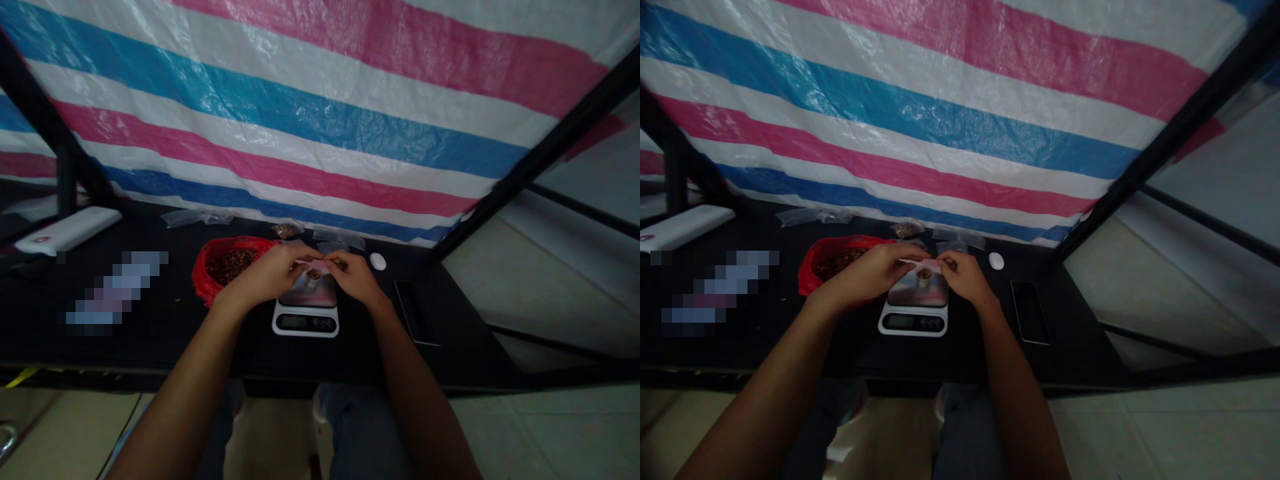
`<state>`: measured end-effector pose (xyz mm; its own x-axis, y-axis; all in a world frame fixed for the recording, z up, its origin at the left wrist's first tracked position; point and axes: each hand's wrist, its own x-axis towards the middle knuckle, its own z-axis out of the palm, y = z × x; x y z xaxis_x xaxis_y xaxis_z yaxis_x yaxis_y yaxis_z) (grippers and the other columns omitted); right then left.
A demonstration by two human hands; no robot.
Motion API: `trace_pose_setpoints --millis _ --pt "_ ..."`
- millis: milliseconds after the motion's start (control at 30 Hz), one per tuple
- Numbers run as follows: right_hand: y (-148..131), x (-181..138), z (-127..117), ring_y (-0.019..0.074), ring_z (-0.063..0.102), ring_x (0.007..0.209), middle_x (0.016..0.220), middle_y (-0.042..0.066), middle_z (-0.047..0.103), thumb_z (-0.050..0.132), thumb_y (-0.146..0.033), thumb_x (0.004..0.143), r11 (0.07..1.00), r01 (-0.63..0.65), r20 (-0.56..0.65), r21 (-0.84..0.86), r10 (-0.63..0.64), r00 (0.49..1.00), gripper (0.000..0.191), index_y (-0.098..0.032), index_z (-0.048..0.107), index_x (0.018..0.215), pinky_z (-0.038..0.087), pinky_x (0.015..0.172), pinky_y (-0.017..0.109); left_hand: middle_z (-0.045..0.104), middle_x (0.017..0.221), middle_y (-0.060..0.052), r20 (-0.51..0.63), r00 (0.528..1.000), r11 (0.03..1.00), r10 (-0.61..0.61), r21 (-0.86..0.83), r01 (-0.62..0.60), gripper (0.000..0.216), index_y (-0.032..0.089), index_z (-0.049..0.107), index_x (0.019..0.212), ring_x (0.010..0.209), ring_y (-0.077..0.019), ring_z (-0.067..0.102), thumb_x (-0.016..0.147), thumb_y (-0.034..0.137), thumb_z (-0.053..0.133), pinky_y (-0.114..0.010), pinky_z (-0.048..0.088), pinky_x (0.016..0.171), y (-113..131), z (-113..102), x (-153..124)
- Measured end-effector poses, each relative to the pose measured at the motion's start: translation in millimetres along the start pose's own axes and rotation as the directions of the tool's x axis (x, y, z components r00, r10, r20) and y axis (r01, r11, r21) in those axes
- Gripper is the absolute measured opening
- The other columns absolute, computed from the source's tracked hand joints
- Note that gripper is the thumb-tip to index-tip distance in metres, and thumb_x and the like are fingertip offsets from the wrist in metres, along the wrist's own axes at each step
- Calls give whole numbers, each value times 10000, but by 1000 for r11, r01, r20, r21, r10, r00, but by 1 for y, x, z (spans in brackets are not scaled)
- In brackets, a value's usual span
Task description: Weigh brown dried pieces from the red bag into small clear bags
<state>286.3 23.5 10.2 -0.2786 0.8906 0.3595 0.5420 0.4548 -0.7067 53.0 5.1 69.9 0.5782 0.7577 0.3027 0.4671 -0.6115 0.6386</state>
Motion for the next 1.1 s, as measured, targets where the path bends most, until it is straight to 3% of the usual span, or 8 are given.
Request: trace_pose_setpoints --millis 67,133,200,267,367,633,833,1100 --pt "0 0 0 175 689 747 863 40 776 574 -204 906 1000 1 -4 -8 -1 1000 188 -191 757 949 481 679 276 741 1319 -55 -30 997 997 -70 25 71 385 192 736 1254 1232 -219 665 944 135 515 -310 490 1103 -9 -15 -8" --pt "-1 0 0 175 691 751 872 42 781 571 -194 902 1000 0 -6 -13 0 1000 195 -191 761 949 481 676 275 776 1223 -50 -34 975 969 -218 110 220 341 182 760 1168 1144 -221 706 918 126 535 -295 519 1054 -23 -31 -18" --pt "-1 -1 0 176 690 750 881 45 785 572 -190 900 1000 2 -3 -17 -2 1000 198 -190 764 949 481 676 277 799 1134 -51 55 924 905 -379 227 358 310 179 779 1084 1048 -221 737 878 94 564 -282 544 987 -38 -42 -28" --pt "-2 -1 0 175 687 744 878 44 786 575 -191 901 1000 3 0 -29 -3 1000 196 -189 767 942 479 673 278 799 1154 -60 148 850 843 -506 292 451 355 187 771 1132 1038 -221 743 827 84 621 -261 553 939 -50 -44 -36" --pt "-2 -1 0 173 677 725 864 45 784 586 -200 903 999 -2 0 -53 2 1000 190 -187 771 943 470 661 278 798 1179 -51 280 780 824 -559 290 486 496 229 748 1216 1041 -223 750 745 92 674 -239 558 885 -61 -36 -41" --pt "1 -1 2 177 678 715 863 47 789 591 -221 907 998 -5 1 -65 5 1000 188 -189 773 945 474 652 280 805 1130 -57 265 813 835 -518 362 414 288 244 806 1062 1012 -229 746 830 222 636 -268 531 902 -65 -27 -36" --pt "1 0 2 186 691 732 883 53 794 587 -222 909 999 -7 -3 -53 7 1000 192 -196 774 946 492 672 295 810 1133 -65 268 790 824 -552 320 467 477 242 773 1172 1016 -232 755 727 108 668 -240 546 840 -56 -24 -35" --pt "0 0 1 167 655 685 850 41 777 585 -231 910 998 -15 -1 -53 15 1000 194 -192 771 951 460 633 279 807 1128 -60 198 800 792 -566 401 461 307 244 807 1052 1015 -228 749 804 138 661 -259 531 872 -56 -30 -37"
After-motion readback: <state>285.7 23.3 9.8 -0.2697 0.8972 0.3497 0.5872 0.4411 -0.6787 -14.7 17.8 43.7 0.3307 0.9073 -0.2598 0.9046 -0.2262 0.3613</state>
